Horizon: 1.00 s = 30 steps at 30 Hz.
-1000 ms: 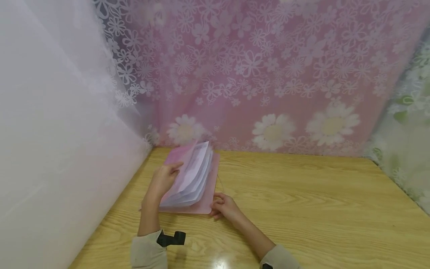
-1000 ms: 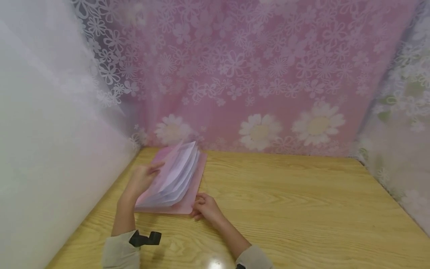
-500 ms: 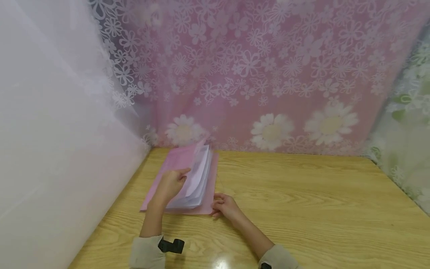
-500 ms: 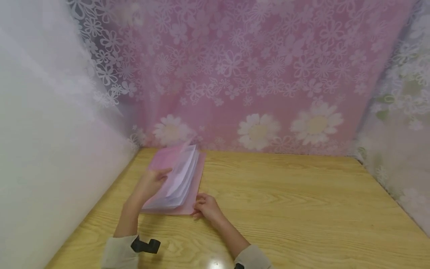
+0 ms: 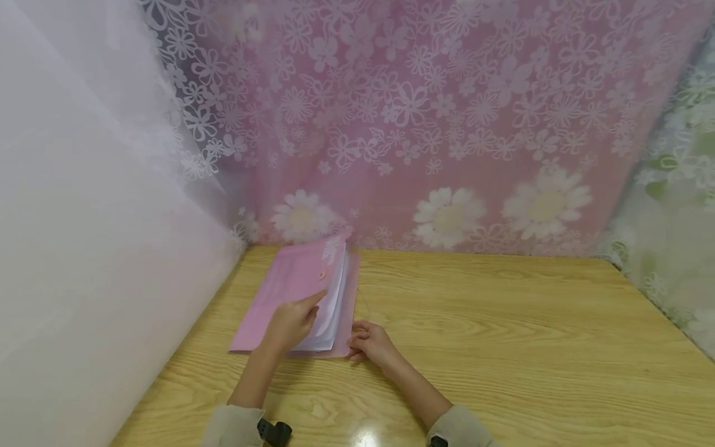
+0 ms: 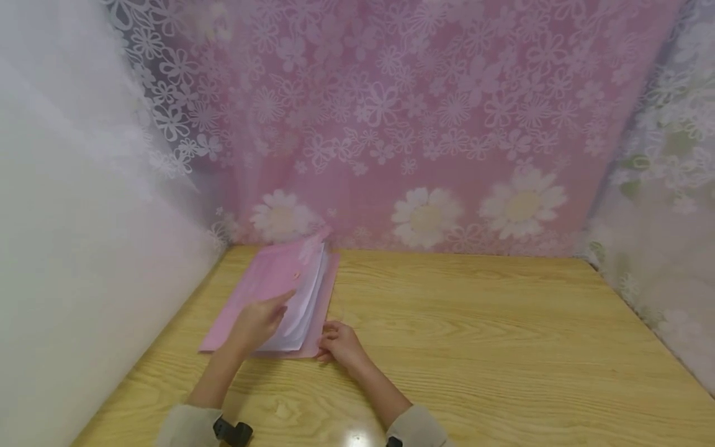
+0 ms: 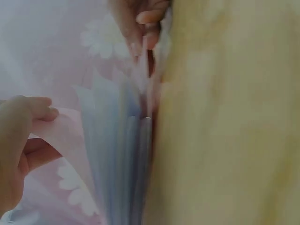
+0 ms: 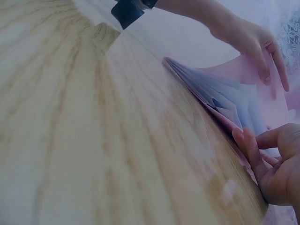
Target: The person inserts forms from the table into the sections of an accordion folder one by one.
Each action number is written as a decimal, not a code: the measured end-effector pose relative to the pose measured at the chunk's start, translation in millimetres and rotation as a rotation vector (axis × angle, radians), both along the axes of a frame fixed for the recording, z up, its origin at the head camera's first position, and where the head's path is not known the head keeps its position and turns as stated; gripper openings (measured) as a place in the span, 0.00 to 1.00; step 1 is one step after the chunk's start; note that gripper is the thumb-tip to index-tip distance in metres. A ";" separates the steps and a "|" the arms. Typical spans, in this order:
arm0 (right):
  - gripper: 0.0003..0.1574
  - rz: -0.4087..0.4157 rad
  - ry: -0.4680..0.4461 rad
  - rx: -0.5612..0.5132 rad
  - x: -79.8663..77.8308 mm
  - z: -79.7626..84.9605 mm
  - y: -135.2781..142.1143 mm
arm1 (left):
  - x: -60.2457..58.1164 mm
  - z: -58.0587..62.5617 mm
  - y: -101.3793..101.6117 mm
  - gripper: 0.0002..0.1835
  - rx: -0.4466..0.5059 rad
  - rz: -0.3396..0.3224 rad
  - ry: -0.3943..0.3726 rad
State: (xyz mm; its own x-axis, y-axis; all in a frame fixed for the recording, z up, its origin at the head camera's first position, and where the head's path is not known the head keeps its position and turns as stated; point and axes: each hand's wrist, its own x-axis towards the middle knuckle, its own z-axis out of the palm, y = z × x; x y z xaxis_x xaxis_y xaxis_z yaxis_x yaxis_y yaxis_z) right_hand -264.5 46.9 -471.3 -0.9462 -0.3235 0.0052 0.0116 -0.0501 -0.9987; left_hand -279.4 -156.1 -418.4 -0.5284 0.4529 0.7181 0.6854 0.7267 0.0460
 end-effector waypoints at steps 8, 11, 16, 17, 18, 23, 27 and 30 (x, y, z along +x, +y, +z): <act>0.31 0.003 0.008 0.013 1.0 0.5 0.3 | -4.5 -19.0 3.7 0.20 0.026 -0.023 0.213; 0.31 0.002 0.017 0.027 0.9 0.9 0.0 | -4.6 -25.8 6.6 0.16 0.068 -0.032 0.257; 0.32 0.007 0.009 0.029 1.3 0.2 -1.2 | -3.3 -41.2 9.6 0.11 0.112 -0.067 0.233; 0.32 0.011 0.008 0.027 1.6 0.0 -1.3 | -2.9 -43.9 9.8 0.11 0.118 -0.076 0.214; 0.32 0.015 0.007 0.023 1.9 -0.3 -1.4 | -2.4 -46.0 9.9 0.11 0.124 -0.086 0.191; 0.33 0.029 0.004 0.035 2.6 -1.8 -0.9 | 0.5 -51.6 10.5 0.15 0.136 -0.124 0.083; 0.33 0.030 0.005 0.047 0.5 -3.1 0.9 | 1.5 -52.4 11.8 0.16 0.120 -0.145 -0.013; 0.33 0.026 0.003 0.040 -1.4 -3.9 1.8 | 1.3 -53.3 12.9 0.17 0.095 -0.132 -0.087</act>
State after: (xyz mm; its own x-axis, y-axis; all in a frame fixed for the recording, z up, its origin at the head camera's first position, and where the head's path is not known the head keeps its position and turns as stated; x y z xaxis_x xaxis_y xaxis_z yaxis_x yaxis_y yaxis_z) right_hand -265.8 48.7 -475.2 -0.9374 -0.3482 -0.0053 0.0092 -0.0095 -0.9999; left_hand -278.1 -143.2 -471.7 -0.5307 0.4546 0.7153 0.7652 0.6199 0.1738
